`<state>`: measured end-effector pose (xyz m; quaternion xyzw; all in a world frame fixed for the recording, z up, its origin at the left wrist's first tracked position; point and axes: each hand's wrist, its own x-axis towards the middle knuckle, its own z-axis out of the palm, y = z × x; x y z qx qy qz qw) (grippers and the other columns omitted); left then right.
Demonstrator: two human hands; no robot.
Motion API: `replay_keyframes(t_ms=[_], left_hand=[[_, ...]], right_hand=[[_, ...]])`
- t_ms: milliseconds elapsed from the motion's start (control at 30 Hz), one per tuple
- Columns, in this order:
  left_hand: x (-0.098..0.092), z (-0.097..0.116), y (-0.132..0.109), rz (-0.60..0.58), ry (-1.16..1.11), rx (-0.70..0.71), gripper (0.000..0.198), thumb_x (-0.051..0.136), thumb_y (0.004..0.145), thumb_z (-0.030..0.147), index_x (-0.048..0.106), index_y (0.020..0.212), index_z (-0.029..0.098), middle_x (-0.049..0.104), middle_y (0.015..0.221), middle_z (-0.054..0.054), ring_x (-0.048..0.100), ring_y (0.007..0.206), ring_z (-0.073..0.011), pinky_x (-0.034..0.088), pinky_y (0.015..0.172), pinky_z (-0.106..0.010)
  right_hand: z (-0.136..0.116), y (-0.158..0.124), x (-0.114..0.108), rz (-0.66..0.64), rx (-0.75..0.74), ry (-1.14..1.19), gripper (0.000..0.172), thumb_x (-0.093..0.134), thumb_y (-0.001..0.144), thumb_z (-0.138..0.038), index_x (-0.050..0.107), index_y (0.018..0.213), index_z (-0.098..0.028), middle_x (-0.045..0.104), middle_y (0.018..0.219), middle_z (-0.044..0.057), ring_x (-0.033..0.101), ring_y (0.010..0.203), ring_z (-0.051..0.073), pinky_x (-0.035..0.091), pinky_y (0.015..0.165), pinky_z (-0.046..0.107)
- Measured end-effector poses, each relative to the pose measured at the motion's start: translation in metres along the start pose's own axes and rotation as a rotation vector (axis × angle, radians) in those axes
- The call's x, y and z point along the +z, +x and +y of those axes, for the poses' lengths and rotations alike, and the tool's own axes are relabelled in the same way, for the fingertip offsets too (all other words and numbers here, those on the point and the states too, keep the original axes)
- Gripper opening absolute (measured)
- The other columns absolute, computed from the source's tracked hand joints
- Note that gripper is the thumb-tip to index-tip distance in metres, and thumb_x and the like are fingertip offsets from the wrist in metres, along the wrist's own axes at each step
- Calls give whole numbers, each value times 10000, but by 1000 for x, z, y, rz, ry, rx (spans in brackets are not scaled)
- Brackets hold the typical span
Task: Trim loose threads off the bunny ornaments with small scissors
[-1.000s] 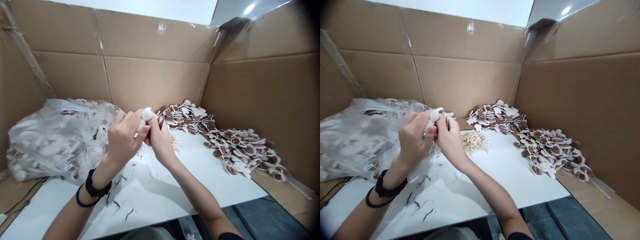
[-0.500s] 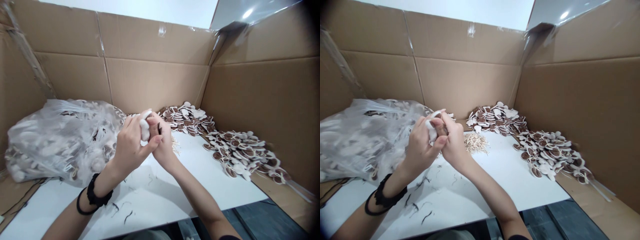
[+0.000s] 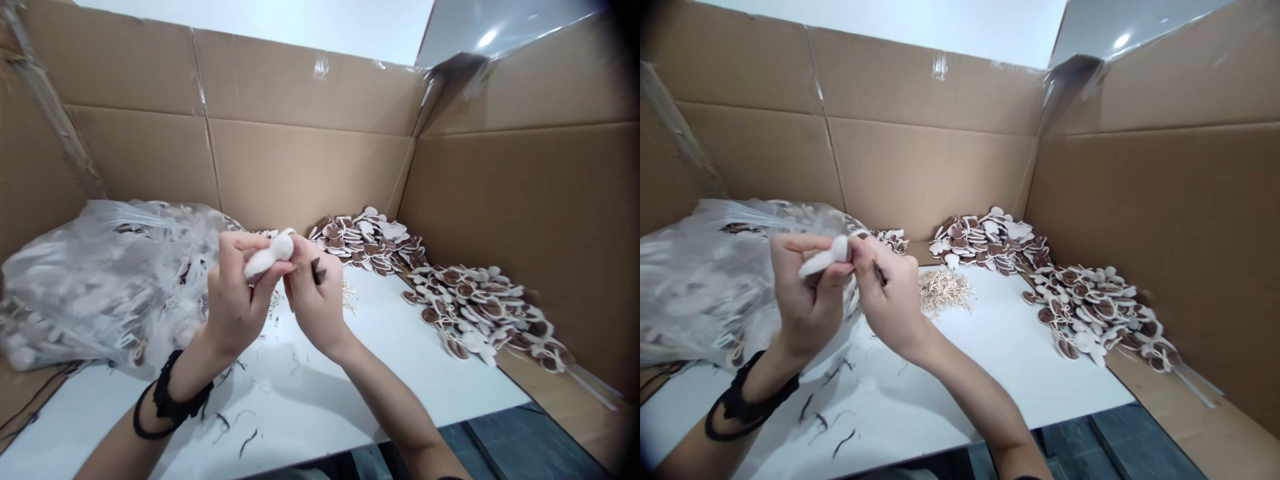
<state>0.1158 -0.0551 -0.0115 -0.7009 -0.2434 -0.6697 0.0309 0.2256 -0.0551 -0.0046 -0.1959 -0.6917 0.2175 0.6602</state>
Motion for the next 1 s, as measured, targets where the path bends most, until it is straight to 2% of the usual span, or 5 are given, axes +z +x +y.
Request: replay_keyframes(t_ms=[100, 200, 367, 600, 1000], left_hand=[[-6, 12, 3, -46, -124, -126, 182, 522, 971, 382, 520, 881, 224, 491, 713, 30, 486, 572, -104, 394, 500, -231], [-14, 22, 10, -252, -475, -305, 276, 503, 969, 431, 490, 786, 225, 377, 639, 38, 360, 491, -98, 317, 415, -226], [-22, 27, 18, -451, -851, -570, 331, 546, 935, 474, 456, 738, 224, 277, 557, 63, 200, 432, -82, 191, 375, -212], [-8, 25, 9, -324, -1138, -758, 360, 575, 922, 463, 411, 717, 217, 244, 474, 109, 81, 308, -28, 102, 254, -131], [-2, 36, 4, -99, -1317, -1067, 457, 766, 767, 436, 372, 713, 211, 331, 428, 141, 70, 251, -2, 123, 217, -102]], right_hand=[[-2, -5, 2, 77, -143, -88, 424, 339, 1019, -398, 362, 633, -225, 368, 553, -40, 354, 484, 108, 316, 486, 264], [-6, -9, -3, 21, -196, -83, 465, 291, 1021, -455, 383, 623, -233, 385, 519, -38, 373, 445, 111, 331, 455, 268], [-18, -14, -9, -132, -26, 166, 486, 352, 1008, -486, 422, 599, -231, 395, 437, -58, 344, 356, 92, 309, 393, 251], [-14, -17, 5, -114, 348, 714, 523, 424, 945, -597, 454, 587, -217, 282, 308, -114, 235, 236, 55, 258, 292, 186], [-29, -15, 6, -112, 512, 861, 580, 568, 835, -634, 336, 493, -227, 220, 270, -128, 149, 202, 40, 153, 234, 163]])
